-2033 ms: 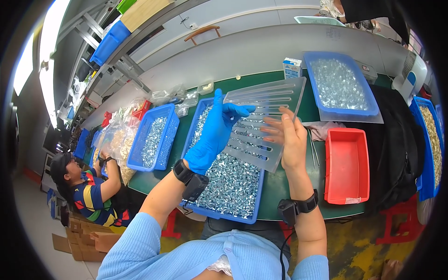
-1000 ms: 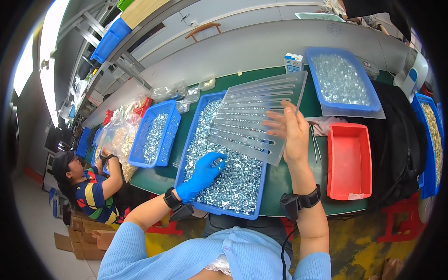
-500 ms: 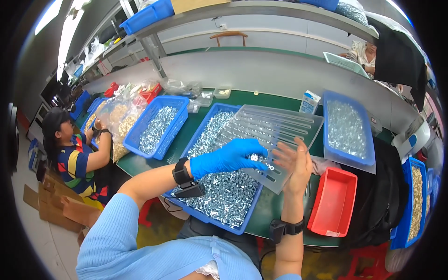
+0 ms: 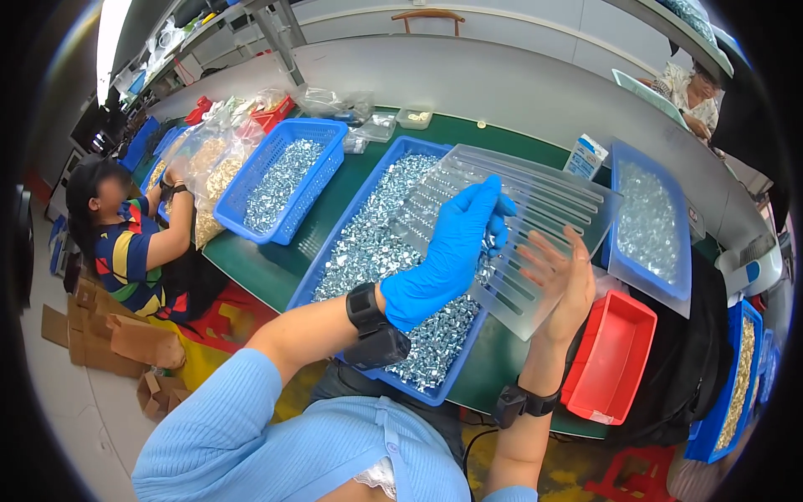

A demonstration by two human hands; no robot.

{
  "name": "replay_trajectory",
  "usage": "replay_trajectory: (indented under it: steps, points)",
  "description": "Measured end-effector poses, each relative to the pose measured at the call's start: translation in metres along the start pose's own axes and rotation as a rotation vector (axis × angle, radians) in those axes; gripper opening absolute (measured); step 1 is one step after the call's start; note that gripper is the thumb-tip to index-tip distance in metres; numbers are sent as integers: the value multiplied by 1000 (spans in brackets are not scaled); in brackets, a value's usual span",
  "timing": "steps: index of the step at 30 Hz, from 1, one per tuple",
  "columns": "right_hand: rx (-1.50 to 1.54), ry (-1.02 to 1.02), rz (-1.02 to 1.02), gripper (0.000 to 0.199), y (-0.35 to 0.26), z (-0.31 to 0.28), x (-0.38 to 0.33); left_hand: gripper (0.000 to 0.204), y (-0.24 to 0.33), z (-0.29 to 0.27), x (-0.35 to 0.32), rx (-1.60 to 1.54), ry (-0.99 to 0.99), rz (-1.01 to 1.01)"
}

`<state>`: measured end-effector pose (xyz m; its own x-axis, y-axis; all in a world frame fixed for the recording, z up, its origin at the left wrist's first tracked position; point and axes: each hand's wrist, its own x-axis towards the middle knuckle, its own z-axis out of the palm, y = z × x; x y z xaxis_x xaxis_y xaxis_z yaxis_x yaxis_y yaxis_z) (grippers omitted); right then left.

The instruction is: Sorting small metal or plastic components into a grid tray using an alignment template.

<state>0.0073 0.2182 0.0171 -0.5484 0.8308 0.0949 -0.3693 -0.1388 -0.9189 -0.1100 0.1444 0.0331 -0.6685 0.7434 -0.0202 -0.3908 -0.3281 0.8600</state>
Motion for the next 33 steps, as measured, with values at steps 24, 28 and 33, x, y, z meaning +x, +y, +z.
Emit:
replay_trajectory:
  steps: [24,28,33]
  points:
    - [0,-29,-26,55,3,-4,5,46,7,-20,-8,-200,189,102]
    - [60,-19,-9,53,9,-11,-1,50,-6,-11,-5,-60,-120,220]
    - [128,-24,8,50,13,-10,-5,51,15,-25,-21,204,-303,-3]
